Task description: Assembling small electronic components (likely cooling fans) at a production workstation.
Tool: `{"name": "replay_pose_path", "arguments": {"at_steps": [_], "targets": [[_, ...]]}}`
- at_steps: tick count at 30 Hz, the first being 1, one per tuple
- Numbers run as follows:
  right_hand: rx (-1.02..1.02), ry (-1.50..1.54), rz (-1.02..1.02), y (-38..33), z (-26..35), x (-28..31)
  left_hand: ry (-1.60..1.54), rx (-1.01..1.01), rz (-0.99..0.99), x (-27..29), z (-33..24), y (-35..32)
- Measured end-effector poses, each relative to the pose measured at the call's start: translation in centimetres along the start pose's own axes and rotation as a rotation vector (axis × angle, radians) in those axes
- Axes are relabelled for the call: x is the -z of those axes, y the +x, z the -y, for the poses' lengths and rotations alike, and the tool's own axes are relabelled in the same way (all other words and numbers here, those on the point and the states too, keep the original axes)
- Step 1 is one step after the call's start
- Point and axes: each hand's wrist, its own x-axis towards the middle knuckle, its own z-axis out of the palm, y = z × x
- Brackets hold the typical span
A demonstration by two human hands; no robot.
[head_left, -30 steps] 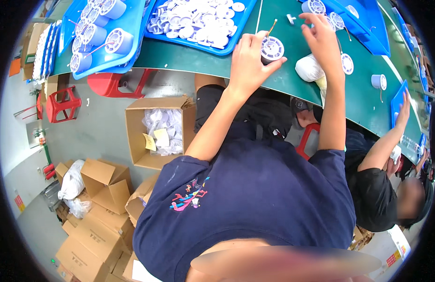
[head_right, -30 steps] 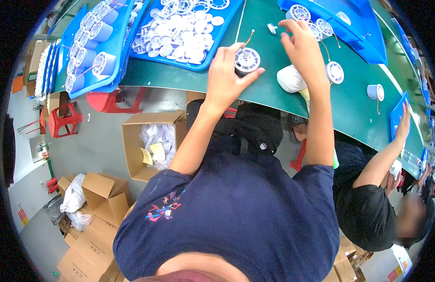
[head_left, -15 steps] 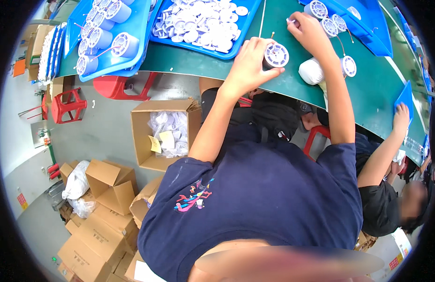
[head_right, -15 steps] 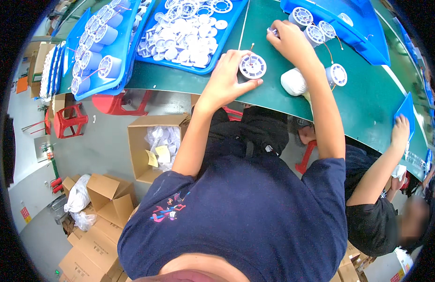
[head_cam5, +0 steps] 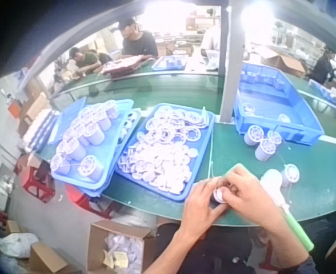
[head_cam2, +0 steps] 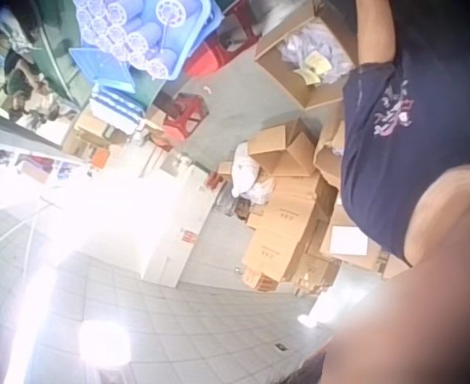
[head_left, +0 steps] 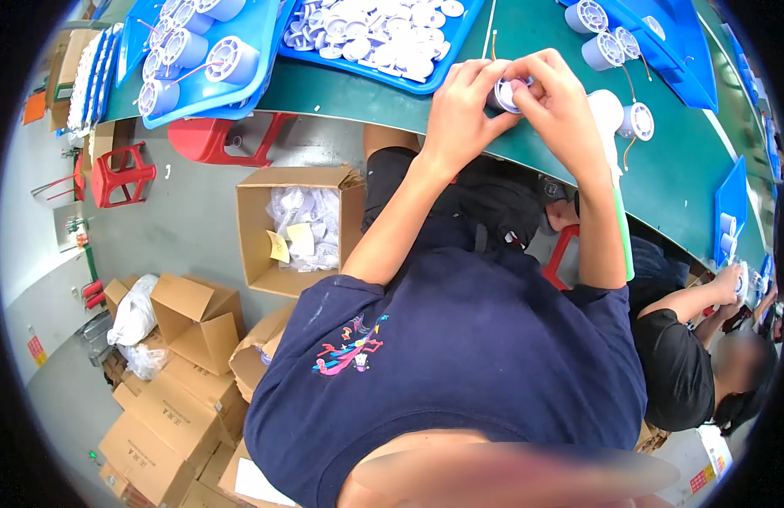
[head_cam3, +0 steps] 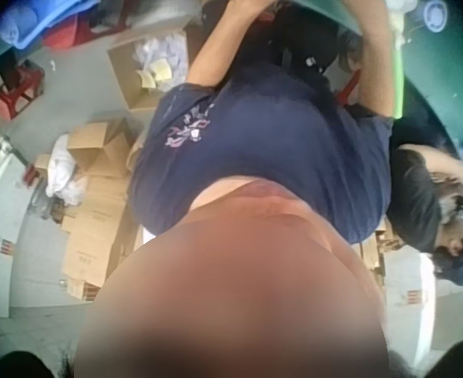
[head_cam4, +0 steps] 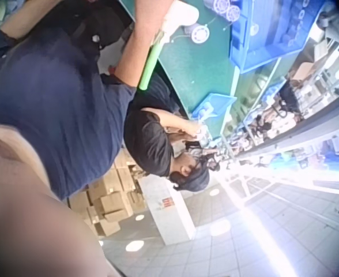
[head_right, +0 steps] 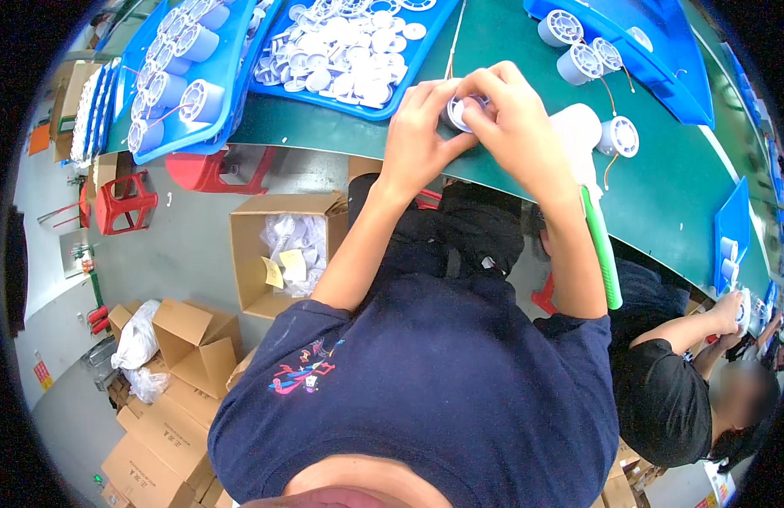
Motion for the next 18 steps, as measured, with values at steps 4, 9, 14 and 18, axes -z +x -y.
{"name": "replay_pose_path", "arguments": {"at_steps": [4,9,14,18], "targets": [[0.047,-0.103,-0.226,-1.2,-0.5,-1.8,0.008,0.021,-0.021,0.2,-0.1,-0.4],[0.108,-0.200,-0.295,-3.7,-0.4,-2.5,0.100,0.020,-0.055,-0.6,0.1,-0.4],[0.133,-0.224,-0.245,-3.9,-0.8,-1.9,0.111,0.034,-0.033,-0.4,0.2,-0.4],[-0.070,0.224,-0.239,-3.5,-1.2,-1.0,0.058,0.066,-0.006,-0.3,-0.1,-0.2]]}}
